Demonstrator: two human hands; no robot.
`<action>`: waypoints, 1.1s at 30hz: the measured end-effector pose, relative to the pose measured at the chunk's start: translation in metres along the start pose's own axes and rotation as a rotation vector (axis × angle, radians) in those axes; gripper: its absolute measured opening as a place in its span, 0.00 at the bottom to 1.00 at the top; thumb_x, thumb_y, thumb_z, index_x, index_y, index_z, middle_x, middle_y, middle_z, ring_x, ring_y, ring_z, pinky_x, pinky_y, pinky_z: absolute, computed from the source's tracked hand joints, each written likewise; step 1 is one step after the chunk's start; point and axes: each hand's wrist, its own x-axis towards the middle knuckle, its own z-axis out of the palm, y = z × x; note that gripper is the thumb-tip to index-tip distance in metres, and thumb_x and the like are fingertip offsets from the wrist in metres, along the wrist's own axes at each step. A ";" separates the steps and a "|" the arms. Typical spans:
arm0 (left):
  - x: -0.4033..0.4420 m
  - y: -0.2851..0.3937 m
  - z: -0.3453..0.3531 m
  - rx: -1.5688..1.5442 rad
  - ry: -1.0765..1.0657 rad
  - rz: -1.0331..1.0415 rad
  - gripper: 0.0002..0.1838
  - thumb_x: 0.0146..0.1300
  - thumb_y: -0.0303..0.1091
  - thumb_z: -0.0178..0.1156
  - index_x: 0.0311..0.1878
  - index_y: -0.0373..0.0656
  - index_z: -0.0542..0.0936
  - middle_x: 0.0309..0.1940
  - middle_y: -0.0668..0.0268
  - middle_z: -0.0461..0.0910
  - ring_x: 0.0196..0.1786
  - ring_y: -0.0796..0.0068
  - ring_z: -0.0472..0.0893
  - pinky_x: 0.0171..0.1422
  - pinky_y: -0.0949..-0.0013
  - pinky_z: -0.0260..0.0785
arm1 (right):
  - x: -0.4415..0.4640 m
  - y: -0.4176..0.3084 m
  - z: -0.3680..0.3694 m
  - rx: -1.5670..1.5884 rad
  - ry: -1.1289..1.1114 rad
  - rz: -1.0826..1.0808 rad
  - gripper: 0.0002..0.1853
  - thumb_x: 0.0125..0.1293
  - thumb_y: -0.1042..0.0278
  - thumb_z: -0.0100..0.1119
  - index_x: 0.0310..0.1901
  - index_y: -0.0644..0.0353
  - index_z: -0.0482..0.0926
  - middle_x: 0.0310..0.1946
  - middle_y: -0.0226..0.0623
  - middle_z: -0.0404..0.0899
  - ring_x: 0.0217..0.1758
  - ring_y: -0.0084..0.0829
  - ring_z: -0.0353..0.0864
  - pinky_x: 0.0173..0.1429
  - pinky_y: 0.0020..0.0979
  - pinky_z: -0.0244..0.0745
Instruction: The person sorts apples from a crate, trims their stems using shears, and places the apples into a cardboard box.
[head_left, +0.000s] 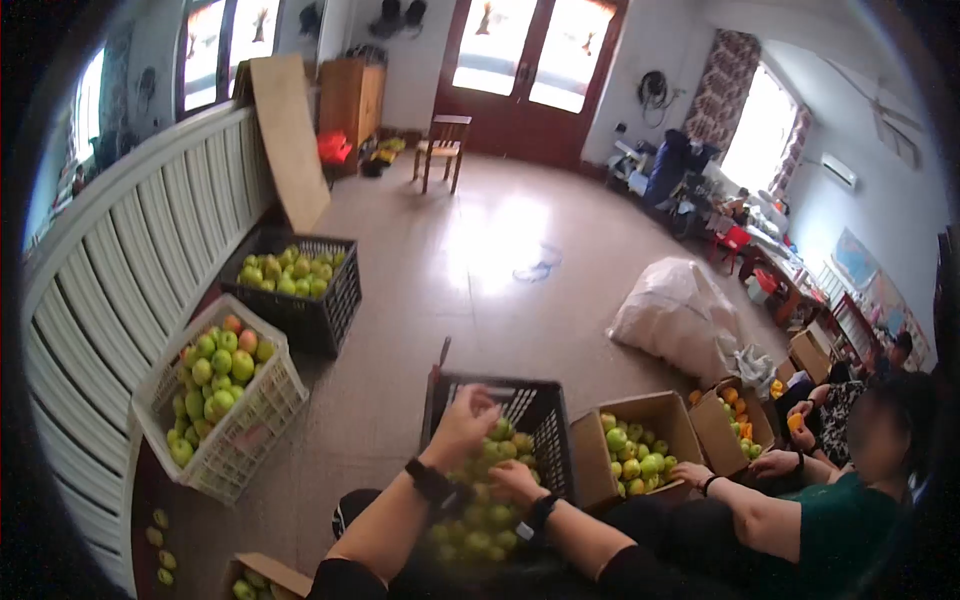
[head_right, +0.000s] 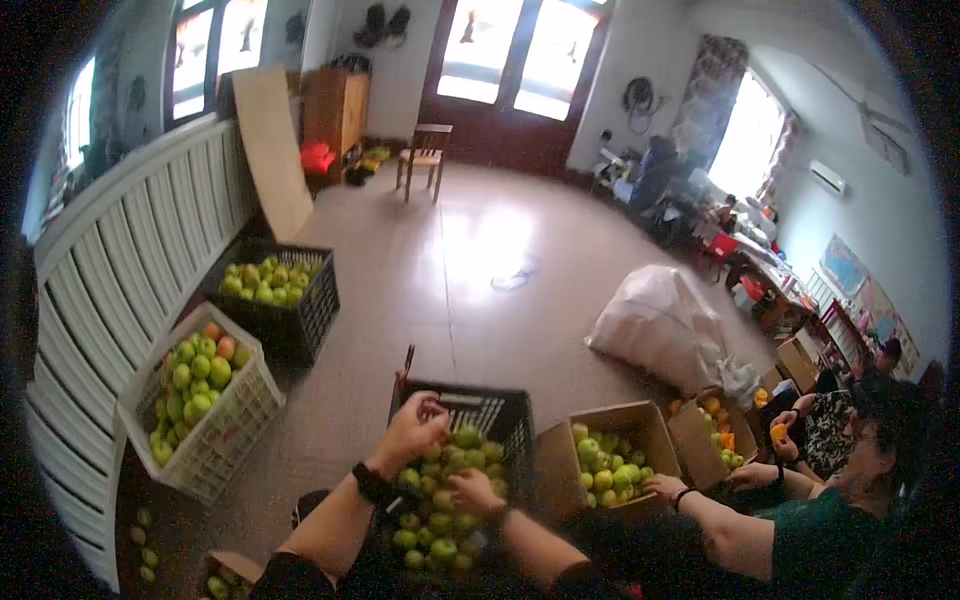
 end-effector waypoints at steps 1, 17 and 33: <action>0.008 -0.011 -0.008 -0.038 0.057 -0.016 0.20 0.58 0.35 0.58 0.49 0.33 0.68 0.38 0.59 0.77 0.38 0.73 0.77 0.43 0.70 0.70 | 0.050 0.035 -0.016 -0.130 -0.086 -0.035 0.16 0.59 0.68 0.57 0.47 0.64 0.70 0.23 0.36 0.73 0.21 0.32 0.74 0.22 0.31 0.70; 0.037 0.001 -0.094 -0.505 0.383 -0.127 0.09 0.62 0.32 0.55 0.43 0.39 0.73 0.38 0.60 0.79 0.39 0.71 0.79 0.36 0.75 0.70 | 0.104 0.098 -0.020 -0.770 0.514 -0.056 0.30 0.46 0.58 0.66 0.48 0.69 0.72 0.44 0.52 0.74 0.43 0.43 0.77 0.42 0.37 0.75; 0.046 -0.017 -0.040 0.106 0.207 0.006 0.12 0.62 0.31 0.54 0.45 0.33 0.72 0.35 0.62 0.79 0.37 0.77 0.78 0.43 0.77 0.69 | 0.155 0.051 -0.004 -0.043 0.250 -0.224 0.23 0.55 0.52 0.56 0.47 0.59 0.73 0.32 0.35 0.78 0.32 0.34 0.77 0.37 0.32 0.73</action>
